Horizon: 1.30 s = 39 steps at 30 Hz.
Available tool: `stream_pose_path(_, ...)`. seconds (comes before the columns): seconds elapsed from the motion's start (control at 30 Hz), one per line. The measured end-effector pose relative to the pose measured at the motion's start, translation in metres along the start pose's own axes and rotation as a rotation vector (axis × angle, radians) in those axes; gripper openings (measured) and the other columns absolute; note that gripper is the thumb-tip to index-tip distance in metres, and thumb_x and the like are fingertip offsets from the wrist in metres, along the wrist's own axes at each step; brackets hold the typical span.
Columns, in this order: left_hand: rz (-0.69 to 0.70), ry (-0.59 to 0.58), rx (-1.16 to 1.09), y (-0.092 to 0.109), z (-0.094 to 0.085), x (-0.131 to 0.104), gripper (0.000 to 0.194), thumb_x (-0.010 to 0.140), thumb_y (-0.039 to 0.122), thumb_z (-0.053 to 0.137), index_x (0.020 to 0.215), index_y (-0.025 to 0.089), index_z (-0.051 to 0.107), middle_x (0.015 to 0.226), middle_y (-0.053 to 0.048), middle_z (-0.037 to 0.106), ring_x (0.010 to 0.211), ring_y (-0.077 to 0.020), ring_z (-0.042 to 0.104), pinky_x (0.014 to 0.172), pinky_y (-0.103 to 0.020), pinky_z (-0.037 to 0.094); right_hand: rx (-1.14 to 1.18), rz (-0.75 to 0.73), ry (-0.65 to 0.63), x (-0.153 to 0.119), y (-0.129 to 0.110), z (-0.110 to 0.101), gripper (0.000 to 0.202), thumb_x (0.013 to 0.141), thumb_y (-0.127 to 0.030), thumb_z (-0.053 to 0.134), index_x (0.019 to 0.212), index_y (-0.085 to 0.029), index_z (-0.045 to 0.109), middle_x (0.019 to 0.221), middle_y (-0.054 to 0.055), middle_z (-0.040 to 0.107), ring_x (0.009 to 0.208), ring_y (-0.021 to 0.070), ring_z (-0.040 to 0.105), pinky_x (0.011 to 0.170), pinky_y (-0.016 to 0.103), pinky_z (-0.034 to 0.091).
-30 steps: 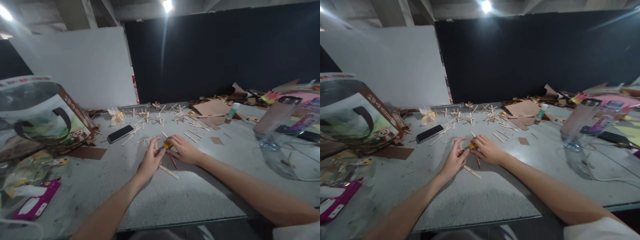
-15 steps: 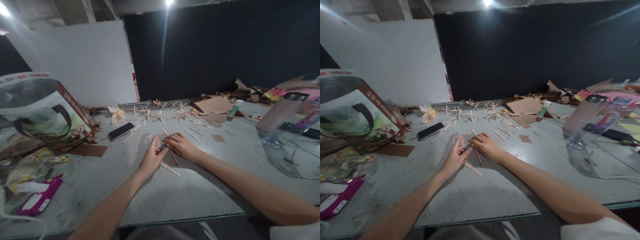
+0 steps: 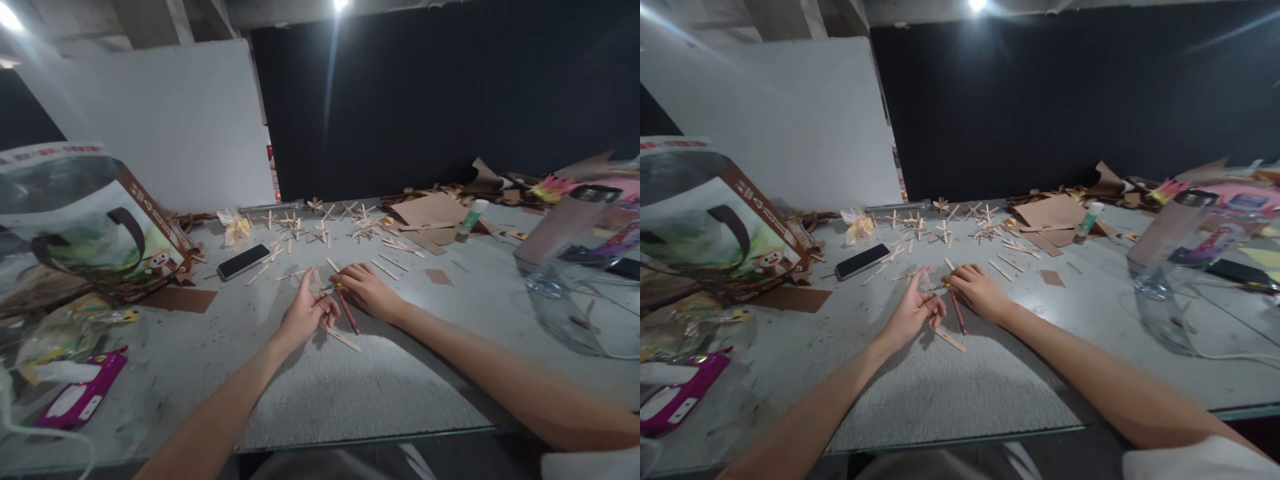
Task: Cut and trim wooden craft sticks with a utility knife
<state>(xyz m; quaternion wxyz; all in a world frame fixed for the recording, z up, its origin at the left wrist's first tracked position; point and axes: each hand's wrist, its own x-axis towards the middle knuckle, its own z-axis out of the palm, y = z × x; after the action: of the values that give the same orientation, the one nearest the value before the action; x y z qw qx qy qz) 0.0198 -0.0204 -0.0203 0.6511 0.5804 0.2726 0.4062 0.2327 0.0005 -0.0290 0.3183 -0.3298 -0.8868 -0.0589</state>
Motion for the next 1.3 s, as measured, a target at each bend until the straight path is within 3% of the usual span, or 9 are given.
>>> stream_pose_path(0.17, 0.026, 0.039, -0.026, 0.0023, 0.0006, 0.0000, 0.100, 0.081, 0.055, 0.082, 0.152, 0.020, 0.021, 0.072, 0.001, 0.073, 0.049, -0.0136, 0.062, 0.052, -0.023, 0.039, 0.012, 0.022, -0.002, -0.0004, 0.0039, 0.0035, 0.027, 0.108, -0.024, 0.042, 0.123, -0.018, 0.064, 0.106, 0.013, 0.067, 0.098, 0.0260, 0.057, 0.087, 0.038, 0.042)
stream_pose_path(0.37, 0.043, 0.032, -0.008, 0.0035, 0.0052, -0.0032, 0.098, 0.085, 0.056, 0.079, 0.153, 0.025, 0.017, 0.071, 0.002, 0.073, 0.048, -0.0126, 0.062, 0.051, -0.022, 0.042, 0.011, 0.019, -0.001, -0.0010, -0.0003, 0.0039, 0.027, 0.108, -0.021, 0.042, 0.124, -0.019, 0.063, 0.103, 0.012, 0.065, 0.098, 0.0253, 0.058, 0.089, 0.038, 0.043)
stream_pose_path(0.67, 0.051, 0.075, -0.004, 0.0028, 0.0052, -0.0051, 0.086, 0.086, 0.053, 0.077, 0.148, 0.024, 0.025, 0.063, 0.007, 0.066, 0.045, -0.0111, 0.055, 0.048, -0.021, 0.040, -0.008, 0.013, -0.024, -0.0022, 0.0023, 0.0024, 0.024, 0.106, -0.019, 0.043, 0.121, -0.019, 0.063, 0.101, 0.011, 0.064, 0.089, 0.0237, 0.058, 0.081, 0.035, 0.045)
stream_pose_path(1.3, 0.016, -0.008, 0.069, 0.0019, 0.0059, -0.0043, 0.080, 0.089, 0.053, 0.073, 0.147, 0.023, 0.028, 0.061, 0.007, 0.064, 0.043, -0.0087, 0.049, 0.047, -0.020, 0.038, -0.038, -0.031, -0.026, -0.0021, 0.0026, 0.0013, 0.029, 0.102, -0.016, 0.046, 0.125, -0.018, 0.064, 0.099, 0.012, 0.065, 0.087, 0.0247, 0.057, 0.078, 0.037, 0.046)
